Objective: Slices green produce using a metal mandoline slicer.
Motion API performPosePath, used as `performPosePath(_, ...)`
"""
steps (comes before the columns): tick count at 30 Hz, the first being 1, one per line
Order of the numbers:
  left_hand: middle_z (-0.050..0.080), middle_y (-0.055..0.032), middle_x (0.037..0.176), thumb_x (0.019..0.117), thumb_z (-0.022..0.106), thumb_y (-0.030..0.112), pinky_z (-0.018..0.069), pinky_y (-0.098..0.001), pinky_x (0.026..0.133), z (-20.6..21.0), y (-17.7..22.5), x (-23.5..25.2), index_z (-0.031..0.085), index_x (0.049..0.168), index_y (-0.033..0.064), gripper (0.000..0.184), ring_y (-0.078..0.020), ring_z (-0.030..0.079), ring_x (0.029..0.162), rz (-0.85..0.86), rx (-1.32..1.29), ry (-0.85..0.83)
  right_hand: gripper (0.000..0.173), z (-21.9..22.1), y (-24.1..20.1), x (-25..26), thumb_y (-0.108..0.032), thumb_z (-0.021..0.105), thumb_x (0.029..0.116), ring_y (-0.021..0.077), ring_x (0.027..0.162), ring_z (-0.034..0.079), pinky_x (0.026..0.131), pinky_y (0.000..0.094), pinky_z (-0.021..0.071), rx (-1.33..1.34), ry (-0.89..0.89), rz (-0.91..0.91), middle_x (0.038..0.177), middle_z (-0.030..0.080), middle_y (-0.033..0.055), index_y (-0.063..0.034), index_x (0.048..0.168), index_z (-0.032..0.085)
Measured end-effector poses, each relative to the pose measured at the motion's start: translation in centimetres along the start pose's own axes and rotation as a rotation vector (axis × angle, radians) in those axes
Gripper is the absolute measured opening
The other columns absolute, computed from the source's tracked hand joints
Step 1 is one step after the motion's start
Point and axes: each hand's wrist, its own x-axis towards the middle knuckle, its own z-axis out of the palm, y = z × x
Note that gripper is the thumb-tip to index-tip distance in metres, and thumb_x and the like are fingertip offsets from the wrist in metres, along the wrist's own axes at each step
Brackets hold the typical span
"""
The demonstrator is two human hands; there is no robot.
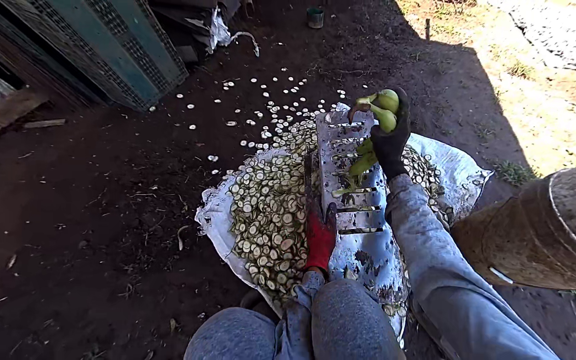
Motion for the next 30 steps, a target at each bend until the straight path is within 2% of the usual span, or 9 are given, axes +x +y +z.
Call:
performPosePath(5, 0.054, -0.0187, 0.15, 0.1078, 0.049, 0.039, 0.0399, -0.0472, 0.118, 0.1, 0.1, -0.3, 0.042, 0.156, 0.0054, 0.059, -0.0295, 0.052, 0.139, -0.005, 0.045, -0.016, 0.086, -10.8, -6.5, -10.4, -0.002, 0.074, 0.076, 0.0185, 0.118, 0.064, 0.099, 0.0368, 0.0563, -0.002, -0.107, 0.178, 0.139, 0.059, 0.0134, -0.005, 0.154, 0.038)
performPosePath(7, 0.053, -0.0198, 0.151, 0.1087, 0.045, 0.039, 0.0383, -0.0485, 0.118, 0.3, 0.6, -0.5, 0.041, 0.156, 0.0041, 0.059, -0.0313, 0.05, 0.141, -0.024, 0.085, -0.019, 0.085, -14.1, -8.4, -14.6, -0.007, 0.074, 0.0719, 0.0112, 0.114, 0.064, 0.097, 0.0278, 0.0546, -0.026, -0.107, 0.242, 0.134, 0.061, 0.0167, 0.0061, 0.149, 0.04)
performPosePath(10, 0.046, -0.021, 0.156, 0.1099, 0.042, 0.035, 0.0337, -0.0484, 0.121, 0.5, 0.8, -0.8, 0.038, 0.157, 0.0021, 0.057, -0.0326, 0.044, 0.146, -0.021, 0.112, -0.032, 0.083, -11.8, -6.8, -13.3, -0.005, 0.073, 0.0702, 0.0098, 0.107, 0.065, 0.093, 0.0263, 0.0551, -0.017, -0.113, 0.183, 0.127, 0.063, 0.0166, 0.008, 0.146, 0.042)
performPosePath(16, 0.049, -0.0202, 0.154, 0.1104, 0.042, 0.036, 0.036, -0.0464, 0.12, 0.1, 0.5, -0.3, 0.037, 0.158, 0.0028, 0.058, -0.0309, 0.047, 0.144, -0.013, 0.093, -0.038, 0.083, 2.2, 1.0, 0.3, -0.001, 0.074, 0.0735, 0.0315, 0.129, 0.059, 0.106, 0.0423, 0.05, -0.081, -0.072, -0.062, 0.142, 0.057, 0.0229, 0.0041, 0.15, 0.043)
performPosePath(19, 0.052, -0.0211, 0.151, 0.11, 0.043, 0.036, 0.037, -0.0466, 0.12, -0.1, 0.6, -0.3, 0.039, 0.157, 0.0022, 0.058, -0.0312, 0.049, 0.142, -0.021, 0.066, -0.048, 0.08, 0.2, -1.3, -1.9, 0.0, 0.071, 0.0734, 0.0308, 0.124, 0.06, 0.103, 0.0428, 0.0518, -0.062, -0.118, -0.109, 0.138, 0.059, 0.0228, 0.0027, 0.149, 0.045)
performPosePath(22, 0.053, -0.0196, 0.151, 0.11, 0.043, 0.037, 0.0393, -0.0475, 0.118, -0.2, 0.5, -0.4, 0.035, 0.159, 0.0057, 0.059, -0.0308, 0.052, 0.14, -0.029, 0.074, -0.06, 0.081, -7.5, -5.9, -10.8, -0.003, 0.073, 0.0761, 0.0226, 0.122, 0.062, 0.102, 0.0408, 0.0542, -0.041, -0.213, 0.037, 0.14, 0.059, 0.0167, -0.0016, 0.151, 0.043)
performPosePath(24, 0.053, -0.0201, 0.15, 0.1094, 0.044, 0.038, 0.0398, -0.0481, 0.117, 0.2, 0.7, -0.3, 0.037, 0.158, 0.0047, 0.059, -0.0311, 0.052, 0.139, -0.018, 0.085, -0.034, 0.079, -11.4, -8.2, -15.5, -0.014, 0.076, 0.0744, 0.0158, 0.116, 0.064, 0.102, 0.0329, 0.0537, -0.048, -0.214, 0.097, 0.132, 0.063, 0.0181, 0.0059, 0.145, 0.047)
performPosePath(27, 0.051, -0.0196, 0.152, 0.1092, 0.045, 0.036, 0.0393, -0.0494, 0.117, 0.3, 0.5, -0.3, 0.039, 0.157, 0.0048, 0.058, -0.0321, 0.052, 0.14, -0.009, 0.096, 0.0, 0.077, -9.4, -7.0, -14.5, -0.01, 0.075, 0.0724, 0.0148, 0.11, 0.065, 0.097, 0.0307, 0.0543, -0.016, -0.208, 0.079, 0.126, 0.064, 0.0201, 0.0097, 0.141, 0.047)
performPosePath(30, 0.05, -0.0173, 0.154, 0.1099, 0.045, 0.035, 0.0388, -0.047, 0.118, 0.6, 0.1, -0.2, 0.037, 0.159, 0.0065, 0.057, -0.0298, 0.051, 0.141, 0.017, 0.062, -0.001, 0.079, -2.4, -1.7, -7.7, -0.001, 0.072, 0.0726, 0.0269, 0.119, 0.064, 0.101, 0.0413, 0.0538, -0.012, -0.137, -0.007, 0.135, 0.062, 0.0226, 0.0053, 0.147, 0.046)
